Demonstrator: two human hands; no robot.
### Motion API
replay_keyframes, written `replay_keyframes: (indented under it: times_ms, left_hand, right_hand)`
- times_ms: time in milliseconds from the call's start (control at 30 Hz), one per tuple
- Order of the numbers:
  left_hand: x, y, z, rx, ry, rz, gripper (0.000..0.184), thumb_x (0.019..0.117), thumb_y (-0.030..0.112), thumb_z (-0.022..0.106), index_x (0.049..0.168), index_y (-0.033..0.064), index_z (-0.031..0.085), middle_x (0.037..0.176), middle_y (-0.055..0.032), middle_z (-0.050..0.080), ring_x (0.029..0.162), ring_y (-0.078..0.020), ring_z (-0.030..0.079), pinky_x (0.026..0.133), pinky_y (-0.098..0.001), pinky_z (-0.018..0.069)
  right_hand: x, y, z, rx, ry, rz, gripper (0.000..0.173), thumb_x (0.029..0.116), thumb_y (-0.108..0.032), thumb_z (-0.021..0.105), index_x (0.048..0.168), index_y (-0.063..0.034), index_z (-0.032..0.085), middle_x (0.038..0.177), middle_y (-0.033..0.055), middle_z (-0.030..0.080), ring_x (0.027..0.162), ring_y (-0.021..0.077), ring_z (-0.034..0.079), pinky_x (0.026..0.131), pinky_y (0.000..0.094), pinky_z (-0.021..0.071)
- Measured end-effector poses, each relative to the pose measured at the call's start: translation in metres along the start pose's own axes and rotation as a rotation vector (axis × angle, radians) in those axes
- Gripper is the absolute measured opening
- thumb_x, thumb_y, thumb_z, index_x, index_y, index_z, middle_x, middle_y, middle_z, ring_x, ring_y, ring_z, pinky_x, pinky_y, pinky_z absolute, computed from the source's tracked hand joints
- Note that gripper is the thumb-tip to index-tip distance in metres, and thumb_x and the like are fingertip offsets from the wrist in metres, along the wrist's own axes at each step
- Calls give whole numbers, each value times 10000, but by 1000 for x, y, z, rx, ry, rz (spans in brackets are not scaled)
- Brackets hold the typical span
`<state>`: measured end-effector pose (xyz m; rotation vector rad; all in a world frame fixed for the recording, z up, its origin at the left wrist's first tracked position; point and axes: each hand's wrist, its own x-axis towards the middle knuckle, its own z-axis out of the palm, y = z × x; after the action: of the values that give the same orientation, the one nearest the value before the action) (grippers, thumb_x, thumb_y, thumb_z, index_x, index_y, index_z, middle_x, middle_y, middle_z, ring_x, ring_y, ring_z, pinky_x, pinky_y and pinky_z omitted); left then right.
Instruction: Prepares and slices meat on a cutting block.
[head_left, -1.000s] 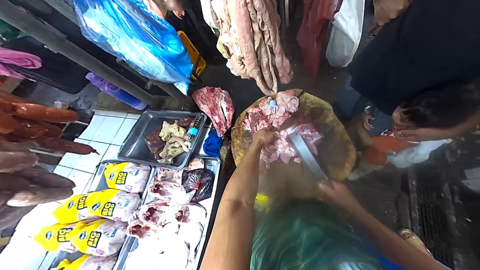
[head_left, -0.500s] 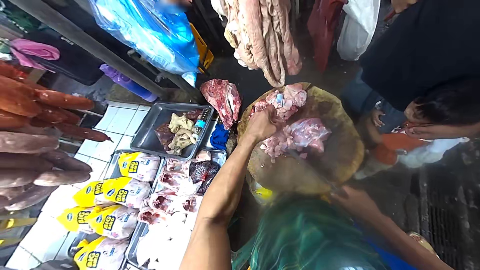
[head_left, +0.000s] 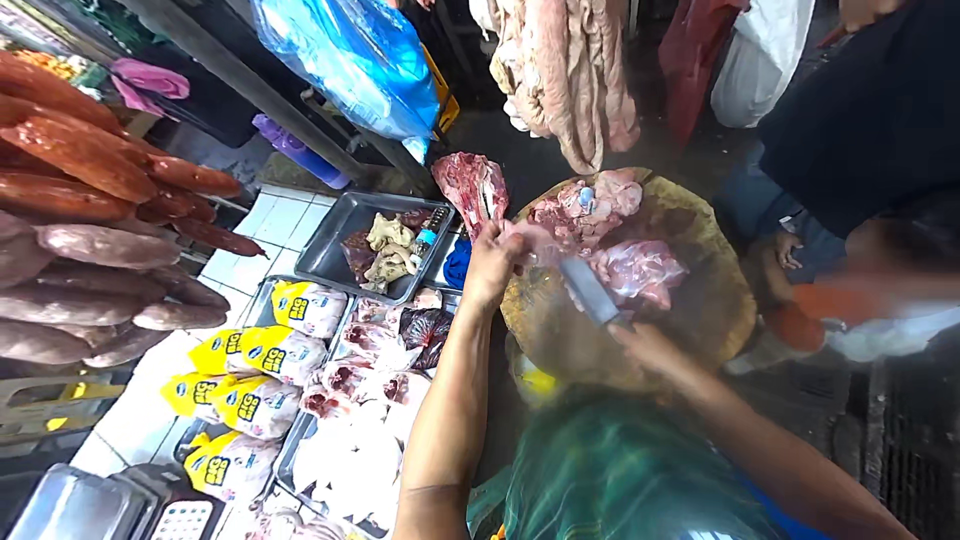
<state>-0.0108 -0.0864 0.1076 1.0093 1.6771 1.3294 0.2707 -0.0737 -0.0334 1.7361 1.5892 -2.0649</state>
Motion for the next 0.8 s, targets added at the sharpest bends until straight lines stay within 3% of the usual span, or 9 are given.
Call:
replay_keyframes:
  times_ms: [67, 167, 233, 300, 400, 467, 600, 700, 800]
  left_hand:
    - [-17, -42, -8, -124, 101, -79, 273, 977, 160, 570, 1212, 32, 515, 893, -66, 675, 698, -140, 642, 601, -313, 558]
    - [-45, -131, -8, -199, 247, -314, 327, 1035, 171, 548, 1297, -16, 488, 945, -116, 680, 770, -179, 663, 695, -369, 582]
    - [-63, -186, -5, -186, 337, -477, 394, 1035, 221, 588, 1323, -38, 515, 1029, -182, 698, 872, -244, 690, 797, -436, 594]
    - [-76, -214, -2, -184, 412, -557, 437, 1017, 256, 631, 1335, -24, 522, 1071, -204, 693, 904, -269, 694, 818, -452, 593]
    - [-80, -211, 0, -206, 437, -574, 386, 1007, 212, 642, 1296, -17, 527, 1026, -183, 697, 852, -241, 693, 786, -418, 597]
    - [-74, -208, -1, -182, 449, -578, 345, 987, 176, 663, 1243, -23, 544, 1010, -191, 693, 853, -256, 689, 783, -432, 596]
    - [-63, -193, -4, -49, 443, -538, 352, 939, 227, 708, 1192, 4, 604, 985, -169, 709, 899, -265, 701, 834, -476, 590]
    - [-47, -161, -13, -8, 284, -429, 294, 947, 227, 681, 1138, 8, 633, 906, -131, 706, 795, -217, 689, 741, -429, 594]
    - [-23, -139, -18, 104, -23, -401, 273, 954, 239, 655, 1140, 38, 658, 862, -91, 681, 714, -154, 618, 657, -357, 531]
  right_hand:
    - [-7, 2, -3, 91, 11, -3, 533, 1054, -556, 495, 1167, -44, 593, 713, 35, 554, 475, 136, 540, 462, 323, 541]
    - [-15, 8, 1, -14, 99, -69, 558, 1062, -577, 450, 1169, -51, 604, 684, 53, 567, 473, 168, 556, 464, 356, 544]
    - [-21, 10, 4, -150, 177, -142, 597, 1066, -600, 396, 1189, -62, 623, 713, 78, 593, 520, 205, 588, 513, 408, 558]
    - [-29, 3, 9, -259, 228, -269, 588, 1081, -574, 352, 1190, -72, 638, 770, 89, 631, 607, 228, 637, 601, 459, 584]
    - [-29, -6, 29, -340, 313, -574, 518, 1085, -488, 400, 1124, -46, 665, 731, 69, 632, 636, 201, 638, 639, 454, 568]
    - [-17, -7, 44, -437, 321, -665, 513, 1076, -489, 433, 1112, -33, 666, 737, 82, 640, 678, 221, 657, 678, 463, 575]
    - [3, 5, 45, -790, 84, -269, 670, 1055, -639, 332, 1196, -52, 624, 966, 176, 704, 960, 354, 707, 854, 566, 562]
    - [-5, 13, 23, -742, 135, -169, 719, 1042, -671, 323, 1149, -43, 658, 984, 192, 699, 979, 368, 695, 858, 589, 547]
    - [-8, 26, 2, -636, 200, -140, 703, 1065, -628, 317, 1147, -24, 669, 980, 209, 693, 949, 369, 690, 864, 594, 535]
